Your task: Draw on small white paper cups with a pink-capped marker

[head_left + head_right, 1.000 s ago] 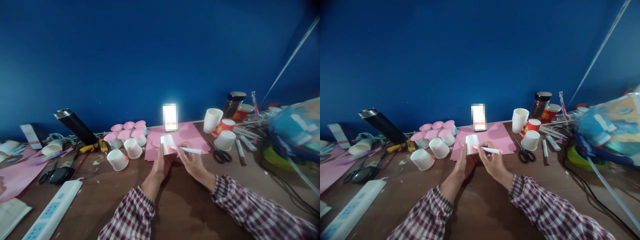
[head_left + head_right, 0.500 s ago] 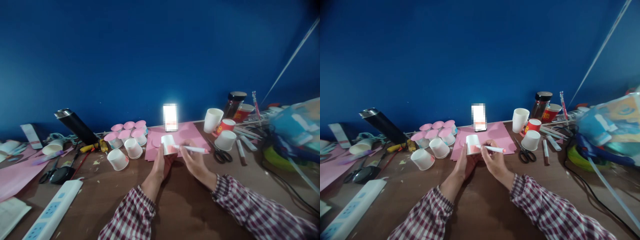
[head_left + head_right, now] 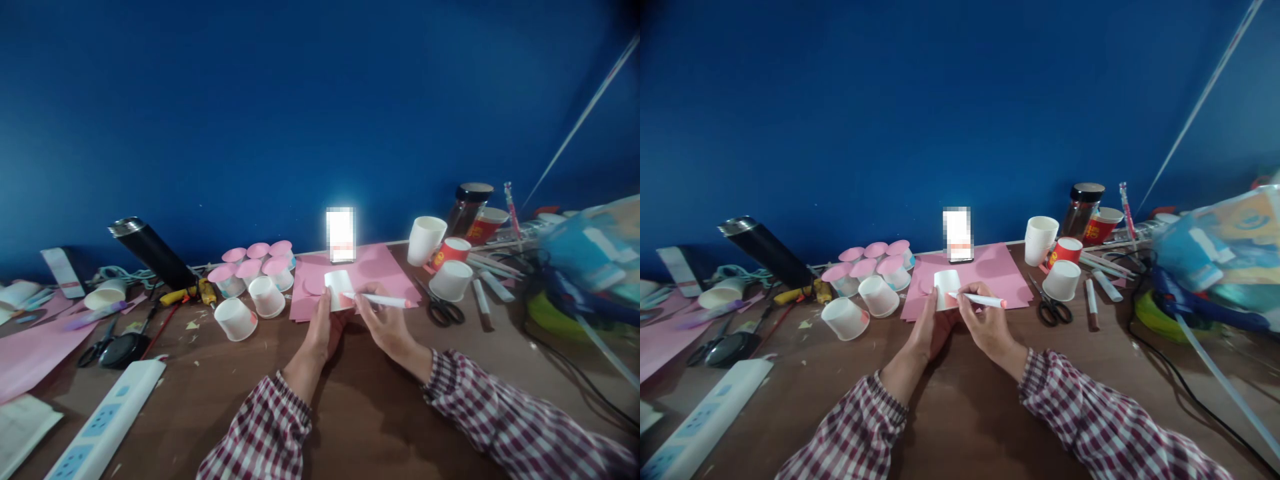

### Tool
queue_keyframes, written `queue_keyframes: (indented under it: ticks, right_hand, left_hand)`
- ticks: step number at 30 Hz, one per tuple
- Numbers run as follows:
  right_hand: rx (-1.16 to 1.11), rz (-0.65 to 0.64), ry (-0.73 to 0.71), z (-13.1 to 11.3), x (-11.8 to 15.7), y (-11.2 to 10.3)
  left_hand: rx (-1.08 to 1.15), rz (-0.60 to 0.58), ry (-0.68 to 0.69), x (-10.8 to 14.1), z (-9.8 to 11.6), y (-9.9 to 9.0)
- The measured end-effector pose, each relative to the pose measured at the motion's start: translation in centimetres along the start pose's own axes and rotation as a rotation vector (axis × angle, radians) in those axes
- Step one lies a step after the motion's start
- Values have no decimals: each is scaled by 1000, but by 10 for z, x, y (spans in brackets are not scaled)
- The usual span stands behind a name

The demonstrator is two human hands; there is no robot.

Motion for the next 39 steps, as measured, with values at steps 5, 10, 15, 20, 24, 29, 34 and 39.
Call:
queue_keyframes:
  ticks: [5, 10, 15, 20, 24, 29, 34, 39]
  right_hand:
    - [-6, -6, -9, 1, 0, 1]
    - [11, 8, -8, 2, -1, -1]
    - [15, 22, -6, 1, -2, -2]
    - [19, 31, 2, 1, -2, -3]
    - [11, 29, 14, 1, -2, -4]
    - [-57, 49, 54, 2, -4, -7]
    - [-97, 50, 73, 6, -5, -6]
    - [-118, 48, 76, 7, -4, -5]
  left_hand:
    - [-17, 3, 10, 1, 1, 0]
    - [-12, 18, 3, -1, 1, -2]
    - [-17, 17, -1, -1, 1, -4]
    - [-1, 25, -4, -1, 1, -4]
    - [30, 37, -19, -2, 1, -5]
    - [75, 71, 4, -2, 4, -6]
    - [83, 82, -8, 0, 5, -5]
    - [64, 68, -16, 0, 5, -6]
Point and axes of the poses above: each hand's wrist, its own x-axis away from the middle knuckle, its own y-axis out of the palm, z = x × y, the point moved 8 cm from there along -x, towards the middle knuckle, and after that the axes turned 14 degrees about x, right-handed, at the moved point
